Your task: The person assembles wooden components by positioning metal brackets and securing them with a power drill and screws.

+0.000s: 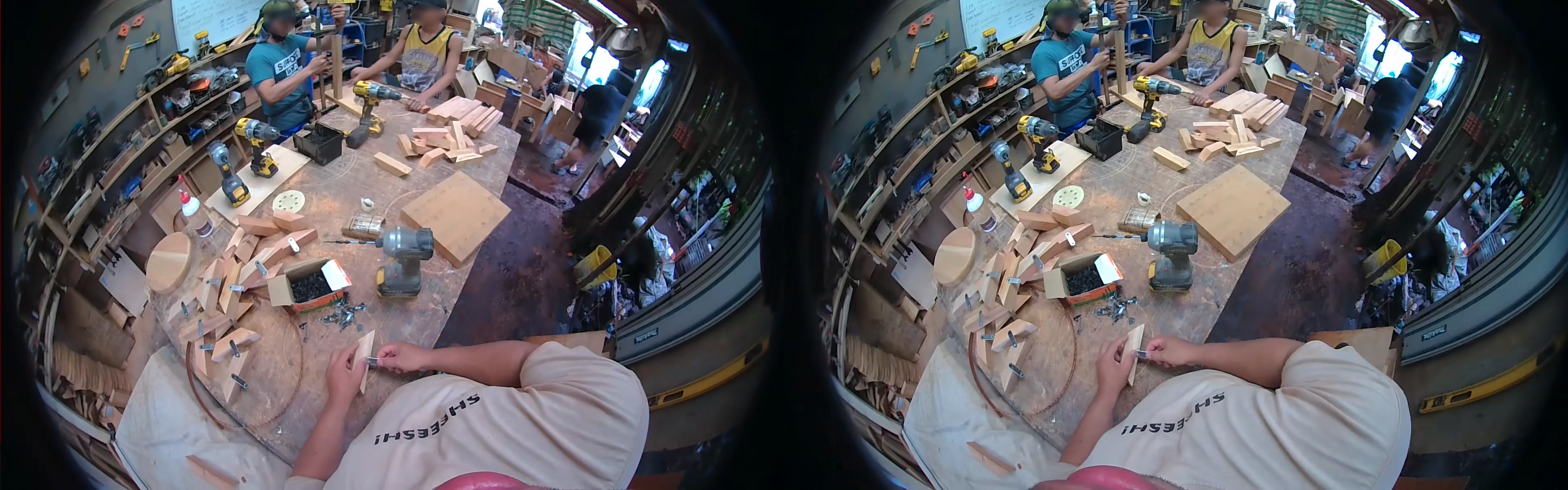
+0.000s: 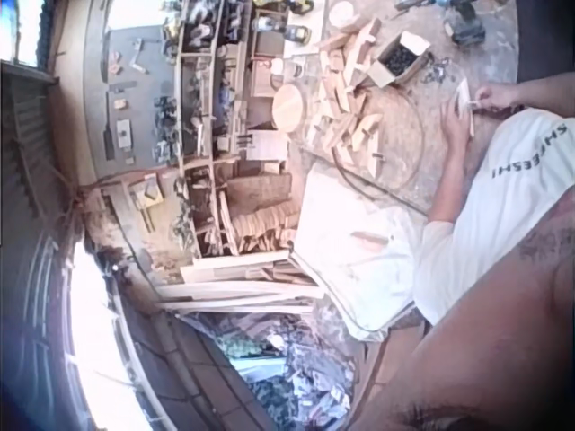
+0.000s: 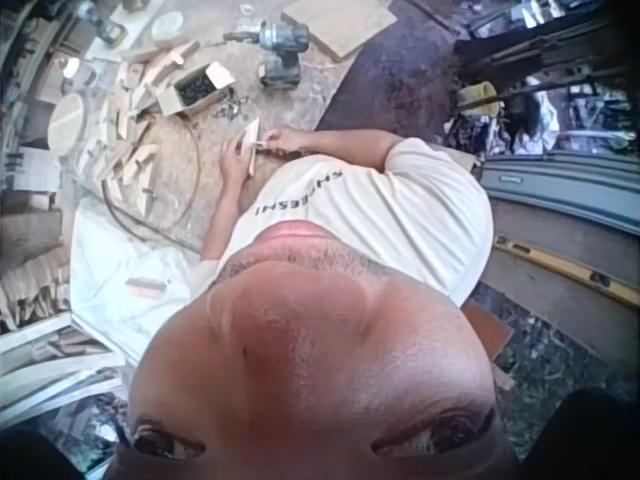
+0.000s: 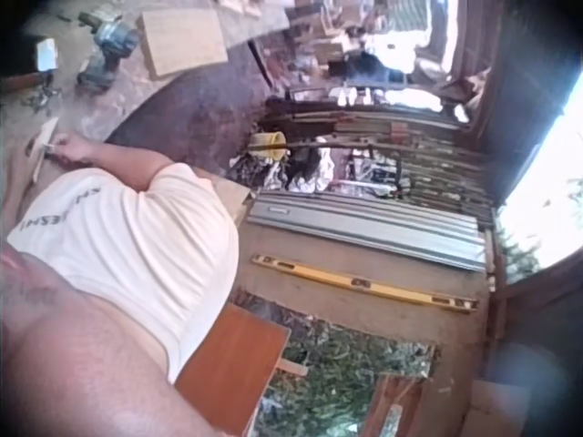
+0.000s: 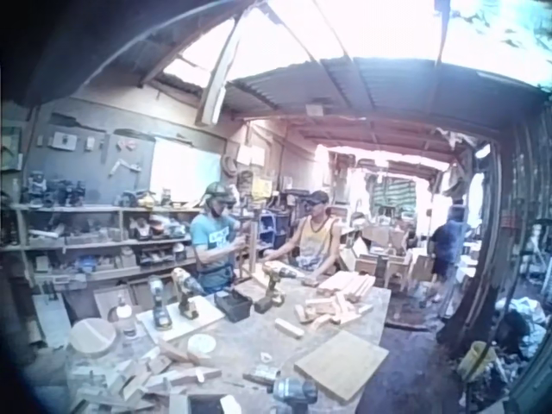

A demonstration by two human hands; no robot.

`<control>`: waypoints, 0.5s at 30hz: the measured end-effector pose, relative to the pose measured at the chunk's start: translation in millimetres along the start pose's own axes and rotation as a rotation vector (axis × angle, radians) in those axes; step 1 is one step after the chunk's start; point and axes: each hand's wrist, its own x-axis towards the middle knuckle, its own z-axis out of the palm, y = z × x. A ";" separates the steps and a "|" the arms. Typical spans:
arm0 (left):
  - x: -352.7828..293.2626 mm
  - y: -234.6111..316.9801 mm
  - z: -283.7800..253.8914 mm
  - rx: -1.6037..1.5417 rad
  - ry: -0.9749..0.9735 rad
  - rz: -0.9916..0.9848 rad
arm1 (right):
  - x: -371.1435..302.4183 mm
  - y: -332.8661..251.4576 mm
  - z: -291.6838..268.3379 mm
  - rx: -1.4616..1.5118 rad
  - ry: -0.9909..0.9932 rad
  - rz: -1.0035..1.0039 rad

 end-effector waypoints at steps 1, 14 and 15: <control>-0.1 -4.6 1.7 -0.050 0.002 -0.071 | 0.0 0.8 1.5 0.000 -0.005 0.000; -11.0 -28.9 9.7 -0.060 -0.024 -0.193 | 2.5 7.7 5.5 -0.005 0.010 0.054; -8.9 -30.0 10.6 -0.057 -0.036 -0.196 | 4.4 13.2 2.9 -0.083 0.021 -0.011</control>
